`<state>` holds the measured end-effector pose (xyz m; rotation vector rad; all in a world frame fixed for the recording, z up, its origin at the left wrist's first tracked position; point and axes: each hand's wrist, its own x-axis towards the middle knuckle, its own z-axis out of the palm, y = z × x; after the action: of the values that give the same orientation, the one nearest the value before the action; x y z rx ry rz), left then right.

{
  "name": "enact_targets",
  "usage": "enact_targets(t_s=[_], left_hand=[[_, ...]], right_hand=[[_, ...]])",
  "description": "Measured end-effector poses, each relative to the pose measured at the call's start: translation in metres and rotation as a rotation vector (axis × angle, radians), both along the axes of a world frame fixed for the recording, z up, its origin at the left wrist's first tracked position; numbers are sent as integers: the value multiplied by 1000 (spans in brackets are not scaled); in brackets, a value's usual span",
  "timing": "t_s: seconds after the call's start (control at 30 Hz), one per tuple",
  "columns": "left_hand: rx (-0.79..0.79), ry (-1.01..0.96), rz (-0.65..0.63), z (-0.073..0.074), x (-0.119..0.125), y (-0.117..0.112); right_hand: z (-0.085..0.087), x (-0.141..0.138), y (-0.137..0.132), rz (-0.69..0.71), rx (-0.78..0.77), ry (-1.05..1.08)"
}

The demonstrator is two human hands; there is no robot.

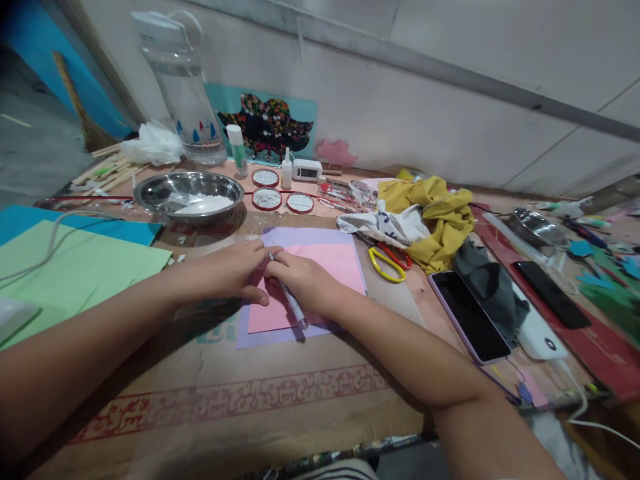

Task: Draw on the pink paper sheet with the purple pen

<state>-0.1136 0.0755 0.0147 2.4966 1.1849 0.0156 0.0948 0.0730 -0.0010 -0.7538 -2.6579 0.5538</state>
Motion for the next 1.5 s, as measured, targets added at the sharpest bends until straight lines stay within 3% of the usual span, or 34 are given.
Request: enact_targets(t_s=[0.1,0.27,0.5,0.77,0.9,1.07,1.3,1.4,1.5], left_hand=[[-3,11,-3,1,1,0],[32,30,-13,-5,0,1],[12,52,-8,-5,-1,2],[-35,-56,58,0,-7,9],[10,-85,192,2,2,7],[51,-64,210,0,7,5],[28,-62,193,-5,4,8],[39,-58,195,-4,5,7],[34,-43,200,-5,6,6]], right_hand=[[2,-3,1,-13,-7,-10],[11,8,-1,8,-145,-16],[2,-3,-3,-1,-31,-45],[22,17,-11,-19,-220,9],[16,15,-9,-45,-242,111],[0,11,0,-164,-175,271],[-13,10,1,-28,-34,115],[-7,10,0,-6,-58,103],[8,13,-2,37,-178,93]])
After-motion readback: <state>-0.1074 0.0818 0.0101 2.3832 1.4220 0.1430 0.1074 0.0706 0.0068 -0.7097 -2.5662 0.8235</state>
